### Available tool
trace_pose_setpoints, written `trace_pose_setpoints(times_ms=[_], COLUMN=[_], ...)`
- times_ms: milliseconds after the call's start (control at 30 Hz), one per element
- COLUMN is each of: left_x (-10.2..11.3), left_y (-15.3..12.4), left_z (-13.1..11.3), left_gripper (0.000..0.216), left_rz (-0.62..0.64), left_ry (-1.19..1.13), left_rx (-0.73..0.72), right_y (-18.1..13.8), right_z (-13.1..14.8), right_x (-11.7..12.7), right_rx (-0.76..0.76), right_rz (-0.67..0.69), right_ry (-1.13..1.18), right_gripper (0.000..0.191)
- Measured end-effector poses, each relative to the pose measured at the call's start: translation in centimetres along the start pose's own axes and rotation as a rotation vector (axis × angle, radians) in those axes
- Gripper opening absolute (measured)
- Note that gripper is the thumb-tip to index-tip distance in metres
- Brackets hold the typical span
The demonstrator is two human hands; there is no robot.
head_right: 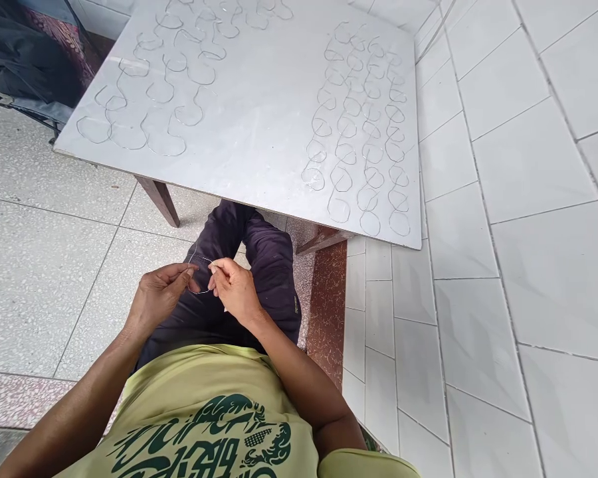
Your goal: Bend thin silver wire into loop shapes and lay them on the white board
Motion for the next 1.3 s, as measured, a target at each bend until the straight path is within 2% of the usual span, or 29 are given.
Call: trace_pose_setpoints(times_ms=[167,333,533,667,933,1133,1300], left_x=[-0.2,-0.5,-0.5,-0.8,-2.0,-3.1,-5.0], left_y=[-0.1,-0.1,0.1,-0.1,-0.6,-2.0,-2.7], left_z=[0.0,-0.1,-0.4,-0.5,-0.8,-2.4,-2.7], left_gripper=[0.033,0.033,0.033,0.034,0.035,0.058,0.023], left_rz=[-0.009,-0.019,-0.034,-0.049,-0.072,-0.188,-0.144], left_ry=[0.034,0.015,0.002,0.038,0.274,0.466,0.620], left_rx=[-0.041,-0.023,-0.097,-0.139,-0.357,-0.534,-0.595], right_y=[0.2,0.1,0.4,0.7,1.1,1.2,1.1], right_z=[0.0,0.4,0.6,1.0,1.3,0.8,0.6], right_x=[0.2,0.5,1.3,2.3,1.9,2.2,1.9], right_rx=[-0.043,-0.043,-0.017,0.000,-0.037,-0.067,-0.078], right_rz=[0.040,0.044,0.163,0.126,0.059,-0.069,-0.065], right_ry=[0.080,0.032,-0.009,0.070,0.281,0.250,0.227], right_gripper=[0.020,0.022,0.033,0.038,0.035,0.035,0.034])
Point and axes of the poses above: each hand's wrist, its own y-axis towards the middle knuckle, its own x-axis out of the back of the hand, z = x × y, the point moved 4 cm from there along y, towards the middle knuckle, and after that the axes turned 2 degrees about z, right-handed, at the moved point
